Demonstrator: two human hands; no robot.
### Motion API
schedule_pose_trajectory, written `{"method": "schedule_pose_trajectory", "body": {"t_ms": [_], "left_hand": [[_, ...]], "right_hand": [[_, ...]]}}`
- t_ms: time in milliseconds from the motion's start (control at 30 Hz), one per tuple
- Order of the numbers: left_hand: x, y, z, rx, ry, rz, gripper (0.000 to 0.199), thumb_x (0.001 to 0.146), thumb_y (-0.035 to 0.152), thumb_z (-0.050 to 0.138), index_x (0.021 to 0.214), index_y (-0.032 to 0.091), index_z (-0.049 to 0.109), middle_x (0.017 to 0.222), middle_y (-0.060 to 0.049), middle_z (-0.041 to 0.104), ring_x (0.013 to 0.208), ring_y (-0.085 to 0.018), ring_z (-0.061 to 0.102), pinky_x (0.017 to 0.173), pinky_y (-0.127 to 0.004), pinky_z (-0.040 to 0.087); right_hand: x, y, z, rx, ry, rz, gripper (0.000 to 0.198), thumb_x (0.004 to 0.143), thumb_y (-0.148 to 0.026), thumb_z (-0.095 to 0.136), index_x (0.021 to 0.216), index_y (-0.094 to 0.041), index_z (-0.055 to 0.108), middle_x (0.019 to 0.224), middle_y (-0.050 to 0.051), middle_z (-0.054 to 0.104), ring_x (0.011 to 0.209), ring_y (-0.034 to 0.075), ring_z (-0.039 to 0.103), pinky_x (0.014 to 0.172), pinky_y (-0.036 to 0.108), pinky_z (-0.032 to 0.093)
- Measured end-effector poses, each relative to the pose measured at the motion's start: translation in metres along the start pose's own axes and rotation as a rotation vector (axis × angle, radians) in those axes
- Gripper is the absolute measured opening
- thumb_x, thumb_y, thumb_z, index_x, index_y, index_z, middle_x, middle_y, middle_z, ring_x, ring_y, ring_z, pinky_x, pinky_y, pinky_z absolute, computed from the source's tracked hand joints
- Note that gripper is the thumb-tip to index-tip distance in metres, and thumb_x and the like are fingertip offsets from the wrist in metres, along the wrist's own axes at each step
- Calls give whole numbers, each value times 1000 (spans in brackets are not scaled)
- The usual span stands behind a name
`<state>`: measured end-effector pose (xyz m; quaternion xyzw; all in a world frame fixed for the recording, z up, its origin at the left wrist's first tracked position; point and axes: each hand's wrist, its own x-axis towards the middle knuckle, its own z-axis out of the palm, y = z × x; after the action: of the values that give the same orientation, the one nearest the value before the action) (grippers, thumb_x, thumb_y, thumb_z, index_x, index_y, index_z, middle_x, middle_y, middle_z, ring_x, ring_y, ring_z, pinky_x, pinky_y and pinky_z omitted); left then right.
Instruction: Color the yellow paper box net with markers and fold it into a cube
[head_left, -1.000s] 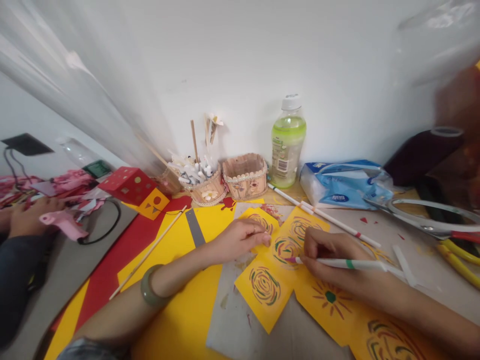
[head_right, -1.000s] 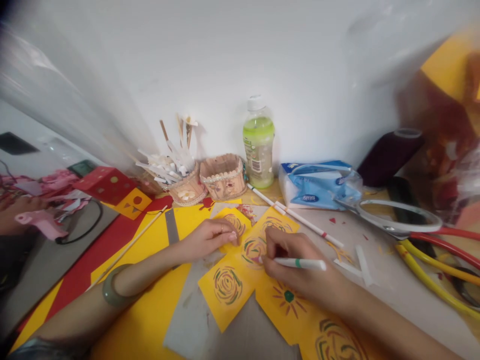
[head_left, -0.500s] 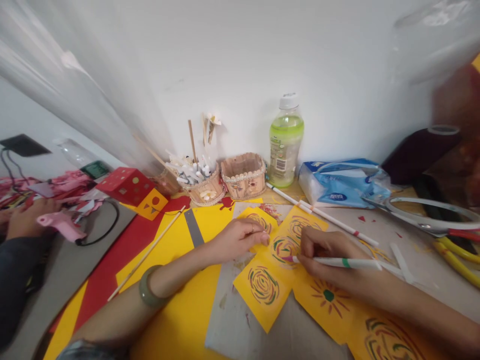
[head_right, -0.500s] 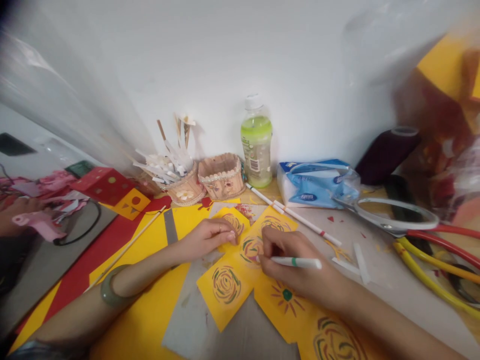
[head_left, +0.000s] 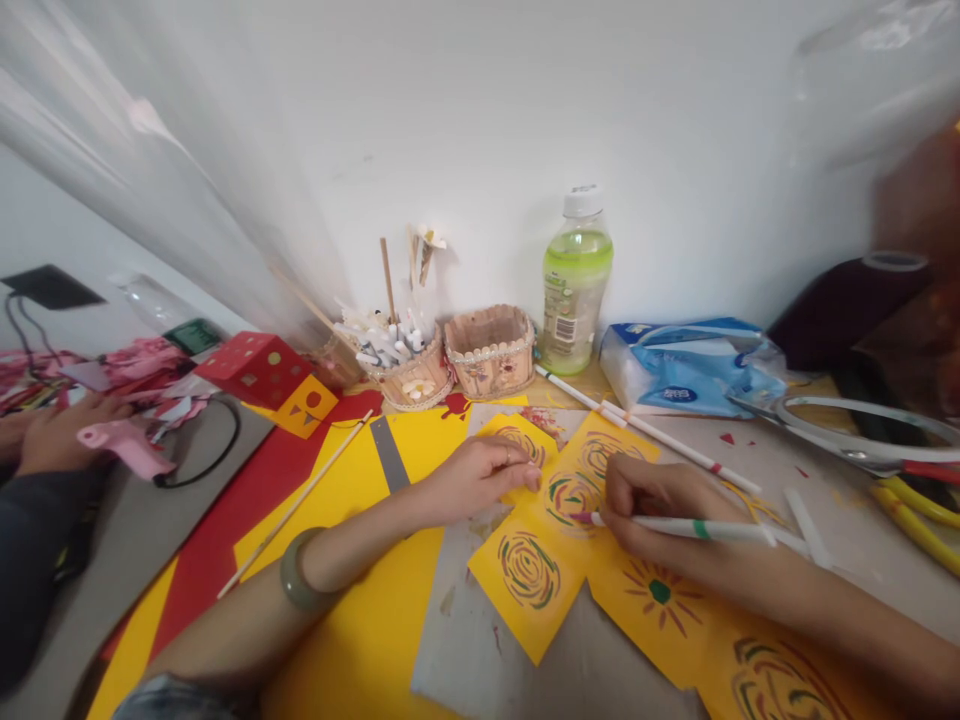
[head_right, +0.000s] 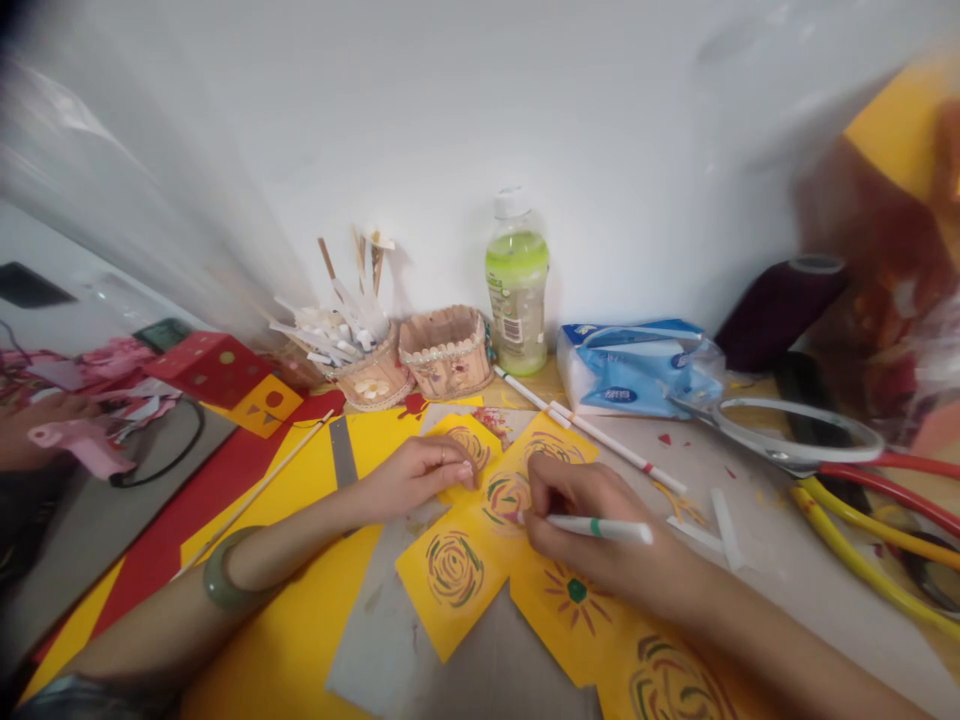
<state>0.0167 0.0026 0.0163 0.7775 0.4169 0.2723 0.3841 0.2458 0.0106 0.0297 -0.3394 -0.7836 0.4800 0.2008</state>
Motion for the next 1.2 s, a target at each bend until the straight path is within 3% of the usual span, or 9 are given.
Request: {"method": "schedule_pose_trajectory", "body": {"t_ms": [167,633,833,1200], "left_hand": [[0,-1,1,-4,2,-3,32,89,34,44,69,13,60,73,-4,60,76,-14,55,72,-25,42],[0,-2,0,20,-1,-13,32,88,34,44,71,13,61,74,-4,61,75,-14,56,72,-25,42],[0,-3,1,14,4,-5,31,88,34,45,70,14,61,73,-3,60,76,-13,55,72,-24,42],[1,-1,0,1,-2,2,30,88,32,45,70,14,61,73,-3,60,77,-14,54,73,-25,42]], "right_hand": [[1,1,-1,-39,10,1,25,78,-20,49,59,-21,31,57,-6,38,51,9,34,45,22,26],[3,2,-1,-54,-7,-25,20,76,-16,46,60,-21,34,57,-6,39,51,9,34,45,22,27],[2,-3,-5,-132,21,34,26,77,-26,49,58,-21,33,56,-5,40,50,9,36,45,23,27],[3,-6,-7,-173,24,43,25,76,-25,48,57,-21,32,55,-5,40,50,10,37,46,24,28]]}}
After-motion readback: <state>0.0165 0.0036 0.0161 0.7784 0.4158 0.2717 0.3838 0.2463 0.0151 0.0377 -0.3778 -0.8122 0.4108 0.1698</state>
